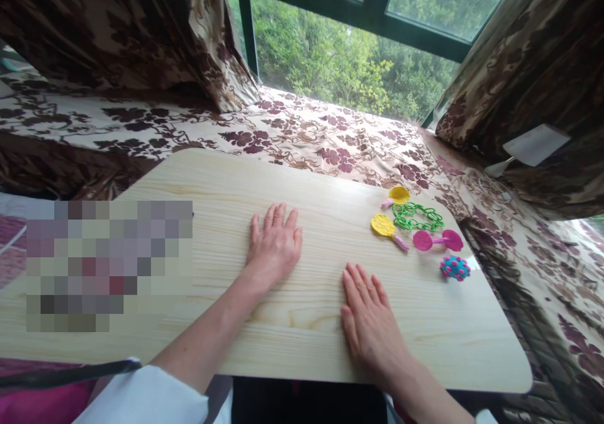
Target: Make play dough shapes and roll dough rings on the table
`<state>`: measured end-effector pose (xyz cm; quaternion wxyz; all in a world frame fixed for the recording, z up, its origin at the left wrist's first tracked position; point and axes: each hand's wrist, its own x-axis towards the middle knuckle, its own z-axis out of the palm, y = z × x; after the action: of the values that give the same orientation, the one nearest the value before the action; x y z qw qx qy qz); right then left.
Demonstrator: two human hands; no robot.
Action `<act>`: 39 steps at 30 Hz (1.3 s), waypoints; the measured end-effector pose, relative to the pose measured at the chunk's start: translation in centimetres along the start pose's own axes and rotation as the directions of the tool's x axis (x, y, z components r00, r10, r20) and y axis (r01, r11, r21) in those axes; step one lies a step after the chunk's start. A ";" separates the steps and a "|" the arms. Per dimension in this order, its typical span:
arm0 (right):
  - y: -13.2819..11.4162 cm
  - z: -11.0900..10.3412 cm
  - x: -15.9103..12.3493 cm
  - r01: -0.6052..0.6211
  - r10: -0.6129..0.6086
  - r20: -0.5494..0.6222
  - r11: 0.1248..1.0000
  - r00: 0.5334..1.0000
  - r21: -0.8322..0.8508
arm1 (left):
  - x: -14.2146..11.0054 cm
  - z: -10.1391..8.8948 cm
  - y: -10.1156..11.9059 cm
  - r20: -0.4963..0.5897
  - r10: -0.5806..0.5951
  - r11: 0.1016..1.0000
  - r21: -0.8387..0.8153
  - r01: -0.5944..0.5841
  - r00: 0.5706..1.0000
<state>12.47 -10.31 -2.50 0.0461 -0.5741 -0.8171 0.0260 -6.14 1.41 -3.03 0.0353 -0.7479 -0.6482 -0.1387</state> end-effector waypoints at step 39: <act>-0.7 -2.0 11.4 -0.084 0.118 -0.307 0.989 0.944 0.122 | -0.1 -0.2 0.0 -0.010 -0.014 0.999 -0.042 0.014 1.000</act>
<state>8.17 0.12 0.07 0.2044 -0.6089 -0.7662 -0.0191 -6.22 1.25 -2.85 0.0220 -0.7432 -0.6502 -0.1564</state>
